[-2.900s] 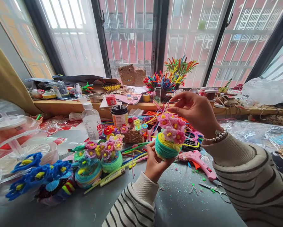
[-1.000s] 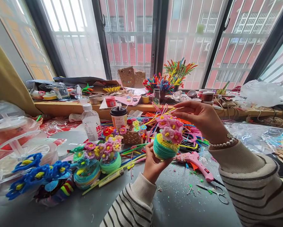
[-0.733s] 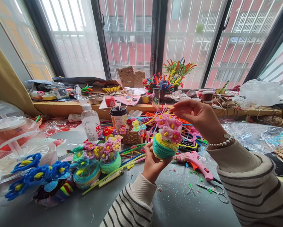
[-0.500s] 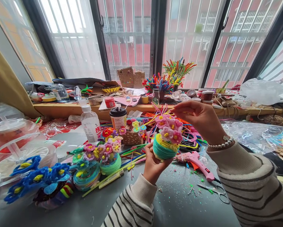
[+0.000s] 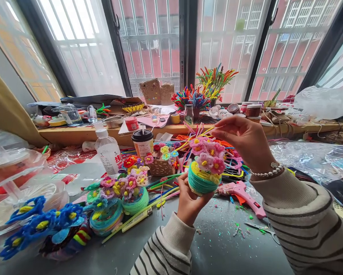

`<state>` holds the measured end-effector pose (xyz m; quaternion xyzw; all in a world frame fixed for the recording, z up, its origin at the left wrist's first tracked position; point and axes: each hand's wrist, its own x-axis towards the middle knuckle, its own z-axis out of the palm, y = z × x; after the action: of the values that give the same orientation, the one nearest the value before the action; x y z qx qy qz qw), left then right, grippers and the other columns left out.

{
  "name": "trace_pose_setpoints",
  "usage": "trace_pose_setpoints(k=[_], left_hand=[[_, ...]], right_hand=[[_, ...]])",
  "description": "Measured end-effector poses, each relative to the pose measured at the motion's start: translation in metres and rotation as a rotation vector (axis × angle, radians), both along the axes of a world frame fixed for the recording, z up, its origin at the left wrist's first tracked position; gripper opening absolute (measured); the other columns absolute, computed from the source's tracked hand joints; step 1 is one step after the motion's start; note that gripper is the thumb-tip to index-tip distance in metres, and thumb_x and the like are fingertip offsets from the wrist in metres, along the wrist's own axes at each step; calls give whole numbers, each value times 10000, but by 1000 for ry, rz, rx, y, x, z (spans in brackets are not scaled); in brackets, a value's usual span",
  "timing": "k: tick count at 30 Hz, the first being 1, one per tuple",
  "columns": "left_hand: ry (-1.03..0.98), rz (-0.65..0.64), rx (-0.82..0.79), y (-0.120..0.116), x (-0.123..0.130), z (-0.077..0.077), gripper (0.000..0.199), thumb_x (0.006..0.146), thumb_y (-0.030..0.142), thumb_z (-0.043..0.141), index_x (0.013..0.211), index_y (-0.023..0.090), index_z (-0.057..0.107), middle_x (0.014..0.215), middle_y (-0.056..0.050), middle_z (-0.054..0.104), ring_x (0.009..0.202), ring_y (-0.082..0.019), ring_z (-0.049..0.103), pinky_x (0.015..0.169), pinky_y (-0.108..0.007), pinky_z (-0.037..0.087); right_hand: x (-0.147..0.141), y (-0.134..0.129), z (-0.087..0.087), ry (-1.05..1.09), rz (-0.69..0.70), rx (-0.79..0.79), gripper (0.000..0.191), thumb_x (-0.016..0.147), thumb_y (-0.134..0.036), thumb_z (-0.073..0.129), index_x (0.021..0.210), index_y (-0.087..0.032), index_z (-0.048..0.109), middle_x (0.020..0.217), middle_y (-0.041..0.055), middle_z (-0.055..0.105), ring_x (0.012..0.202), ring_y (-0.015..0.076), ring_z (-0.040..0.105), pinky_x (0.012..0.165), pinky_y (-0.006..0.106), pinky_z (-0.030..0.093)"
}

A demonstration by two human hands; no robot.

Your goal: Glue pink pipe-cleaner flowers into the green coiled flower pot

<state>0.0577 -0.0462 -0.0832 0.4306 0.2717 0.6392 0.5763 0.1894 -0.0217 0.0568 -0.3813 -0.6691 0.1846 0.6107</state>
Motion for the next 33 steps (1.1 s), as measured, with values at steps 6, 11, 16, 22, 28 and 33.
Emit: trace_pose_setpoints(k=[6,11,16,22,28,33], left_hand=[[-60,26,-45,0,-2,6,613,481,217,757,930,216,340,880,-5,575,858,-170,588,829,-343,421],[-153,24,-108,8,-8,4,619,487,239,759,945,203,344,865,-8,595,826,-159,592,840,-352,407],[-178,71,-118,13,-12,1,570,528,245,744,949,200,362,878,-11,600,836,-154,593,840,-351,406],[-178,145,-115,12,-11,2,546,517,239,746,914,197,373,857,1,602,792,-132,602,839,-343,406],[-169,174,-137,10,-11,5,565,503,223,746,925,199,372,822,19,602,755,-113,605,822,-314,412],[-177,170,-134,11,-11,4,564,505,232,747,931,192,379,839,-1,610,766,-125,605,806,-324,416]], right_hand=[[5,-1,-12,103,-168,82,243,687,-363,621,888,-237,567,744,-1,627,727,150,605,662,298,482],[26,-31,-73,213,-389,-76,344,722,-365,586,1021,-223,491,515,-69,521,519,135,569,595,306,472],[49,-88,-160,-206,-444,-207,318,838,-321,390,1136,-212,403,826,50,660,866,213,607,732,379,466],[51,-117,-196,-813,-386,33,341,805,-297,447,1140,-235,462,1050,53,615,1038,227,536,948,459,346],[39,-107,-196,-1041,-428,18,713,737,-530,464,1297,-120,303,1206,158,507,1169,310,406,950,516,315],[30,-101,-200,-1118,-375,-16,814,730,-547,441,1325,-45,204,1283,198,416,1226,331,312,936,534,314]])
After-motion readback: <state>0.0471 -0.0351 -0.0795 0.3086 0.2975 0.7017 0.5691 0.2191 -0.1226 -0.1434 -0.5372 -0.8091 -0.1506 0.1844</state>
